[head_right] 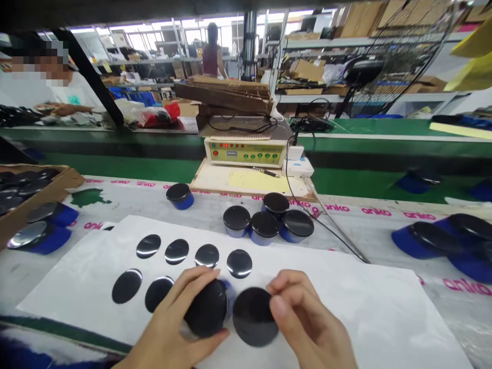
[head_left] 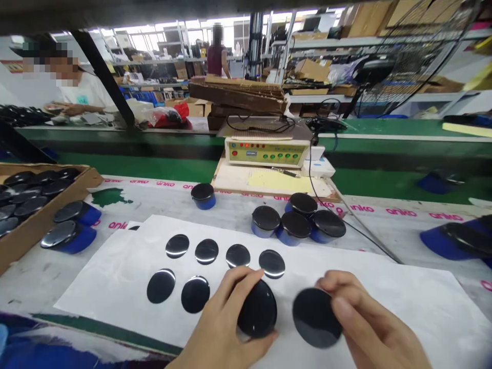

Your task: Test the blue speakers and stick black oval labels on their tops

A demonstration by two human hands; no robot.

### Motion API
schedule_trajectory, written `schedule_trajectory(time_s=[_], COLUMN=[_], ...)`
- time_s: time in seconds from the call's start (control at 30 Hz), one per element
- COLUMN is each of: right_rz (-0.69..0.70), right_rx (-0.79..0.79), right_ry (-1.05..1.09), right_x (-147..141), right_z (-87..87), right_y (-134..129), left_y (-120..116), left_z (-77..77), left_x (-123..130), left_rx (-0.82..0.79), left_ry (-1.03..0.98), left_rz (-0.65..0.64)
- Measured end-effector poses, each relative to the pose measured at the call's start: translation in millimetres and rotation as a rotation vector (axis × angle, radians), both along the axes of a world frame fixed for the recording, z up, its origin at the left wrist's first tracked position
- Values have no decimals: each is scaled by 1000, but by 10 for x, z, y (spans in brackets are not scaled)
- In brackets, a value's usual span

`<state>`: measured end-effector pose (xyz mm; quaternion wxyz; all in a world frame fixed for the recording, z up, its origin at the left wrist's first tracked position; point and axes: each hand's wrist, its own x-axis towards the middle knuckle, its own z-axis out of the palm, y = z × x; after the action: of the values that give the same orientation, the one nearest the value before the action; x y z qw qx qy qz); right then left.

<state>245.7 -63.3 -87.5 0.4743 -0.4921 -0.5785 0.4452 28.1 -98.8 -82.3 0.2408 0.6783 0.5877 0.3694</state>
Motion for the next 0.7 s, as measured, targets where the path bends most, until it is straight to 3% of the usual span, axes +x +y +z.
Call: schedule_trajectory(time_s=[0.1,0.2,0.7], right_rz=[60,76,30], right_rx=[-151,-209,-82], right_ry=[93,138,-77], right_x=[-261,-467,-632], right_z=[-61,-70,-33], right_y=[4,-16,-22], left_y=[-71,-27,-7], left_z=[-186,-230,-257], left_x=[73,47,-4], left_rx=[-183,-278,-274], left_ry=[-194,-304,-221], left_rz=[54,55,-7])
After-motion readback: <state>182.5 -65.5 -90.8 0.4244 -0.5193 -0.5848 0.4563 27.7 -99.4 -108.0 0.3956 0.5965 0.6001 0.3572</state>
